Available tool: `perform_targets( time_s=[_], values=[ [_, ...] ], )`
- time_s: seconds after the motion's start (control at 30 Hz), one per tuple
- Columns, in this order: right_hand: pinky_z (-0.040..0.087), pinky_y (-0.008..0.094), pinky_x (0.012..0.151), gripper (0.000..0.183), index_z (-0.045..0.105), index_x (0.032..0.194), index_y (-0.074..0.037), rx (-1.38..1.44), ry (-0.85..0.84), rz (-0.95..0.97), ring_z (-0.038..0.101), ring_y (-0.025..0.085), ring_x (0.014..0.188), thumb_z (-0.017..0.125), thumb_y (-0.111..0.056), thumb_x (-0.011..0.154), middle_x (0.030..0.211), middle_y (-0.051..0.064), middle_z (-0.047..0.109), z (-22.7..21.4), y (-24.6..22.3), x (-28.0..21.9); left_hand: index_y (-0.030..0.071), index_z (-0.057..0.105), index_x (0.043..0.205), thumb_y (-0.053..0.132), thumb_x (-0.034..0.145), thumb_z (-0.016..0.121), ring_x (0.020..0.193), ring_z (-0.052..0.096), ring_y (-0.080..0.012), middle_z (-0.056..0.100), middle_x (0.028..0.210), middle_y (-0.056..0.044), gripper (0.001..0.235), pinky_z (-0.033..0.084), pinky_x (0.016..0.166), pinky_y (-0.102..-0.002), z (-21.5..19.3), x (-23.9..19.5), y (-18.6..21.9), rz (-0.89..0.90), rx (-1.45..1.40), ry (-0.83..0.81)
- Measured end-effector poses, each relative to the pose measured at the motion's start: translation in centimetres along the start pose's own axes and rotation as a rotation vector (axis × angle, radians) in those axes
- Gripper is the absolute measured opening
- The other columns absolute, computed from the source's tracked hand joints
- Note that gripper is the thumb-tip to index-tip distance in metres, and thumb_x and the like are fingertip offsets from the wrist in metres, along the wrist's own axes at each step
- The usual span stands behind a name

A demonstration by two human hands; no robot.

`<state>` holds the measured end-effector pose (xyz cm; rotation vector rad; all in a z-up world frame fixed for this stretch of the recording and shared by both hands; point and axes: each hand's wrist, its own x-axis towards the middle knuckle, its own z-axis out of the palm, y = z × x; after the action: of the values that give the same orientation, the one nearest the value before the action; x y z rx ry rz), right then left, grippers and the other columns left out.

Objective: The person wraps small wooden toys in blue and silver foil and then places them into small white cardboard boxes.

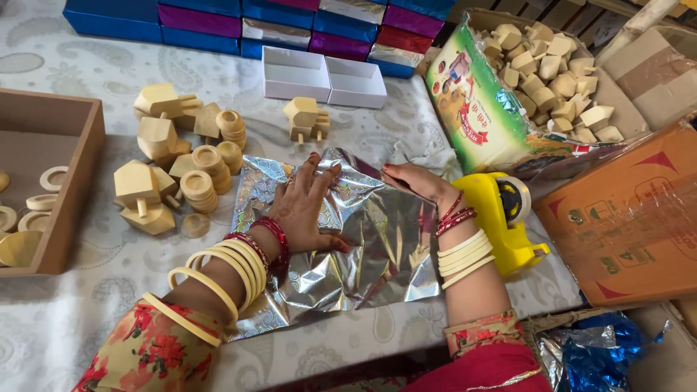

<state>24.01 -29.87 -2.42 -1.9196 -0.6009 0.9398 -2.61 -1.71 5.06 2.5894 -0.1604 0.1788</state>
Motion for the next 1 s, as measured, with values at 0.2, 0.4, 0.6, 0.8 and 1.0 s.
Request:
perform_targets(
  time_s=[0.2,0.4,0.6,0.8,1.0],
  values=[
    [0.050,0.028,0.083,0.038,0.067,0.112,-0.002,-0.423,0.002,-0.201,0.059,0.009,0.092,0.057,-0.036,0.102,0.099,0.003,0.070,4.9,-7.2,-2.9,0.018,0.009,0.159,0.076,0.054,0.087,0.147,0.024,-0.0486,0.009,0.163,-0.028,0.143,0.025,0.115,-0.060,0.3,0.3,-0.2,-0.030,0.032,-0.044],
    [0.051,0.033,0.085,0.049,0.062,0.115,0.003,-0.521,0.062,-0.116,0.061,0.015,0.097,0.064,-0.042,0.097,0.106,0.012,0.069,6.8,-9.8,-4.4,0.015,0.003,0.159,0.072,0.056,0.088,0.147,0.024,-0.0460,0.008,0.163,-0.028,0.145,0.024,0.115,-0.058,0.0,0.1,0.1,-0.048,0.044,-0.081],
    [0.047,0.026,0.090,0.057,0.053,0.134,0.003,-0.193,0.035,-0.029,0.058,0.010,0.108,0.067,-0.040,0.099,0.122,0.005,0.062,6.9,-9.5,-4.3,0.014,0.003,0.158,0.073,0.055,0.087,0.148,0.024,-0.0441,0.013,0.161,-0.027,0.146,0.024,0.114,-0.059,0.4,0.2,-0.6,0.035,0.036,-0.028],
    [0.053,0.029,0.080,0.048,0.064,0.128,0.009,0.211,-0.229,0.044,0.065,0.014,0.093,0.062,-0.033,0.105,0.112,0.012,0.070,5.1,-5.7,-2.6,0.012,0.007,0.157,0.079,0.052,0.084,0.147,0.024,-0.0438,0.016,0.159,-0.026,0.147,0.025,0.113,-0.059,1.1,0.1,-1.6,0.109,0.020,0.028],
    [0.054,0.026,0.088,0.042,0.060,0.132,-0.004,0.386,-0.084,-0.018,0.069,0.009,0.100,0.061,-0.025,0.096,0.115,0.002,0.073,6.1,-8.3,-4.4,0.017,0.007,0.160,0.087,0.055,0.075,0.151,0.016,-0.0449,0.013,0.162,-0.024,0.144,0.021,0.115,-0.062,-0.9,0.0,-0.9,0.053,0.122,-0.061]
  ],
)
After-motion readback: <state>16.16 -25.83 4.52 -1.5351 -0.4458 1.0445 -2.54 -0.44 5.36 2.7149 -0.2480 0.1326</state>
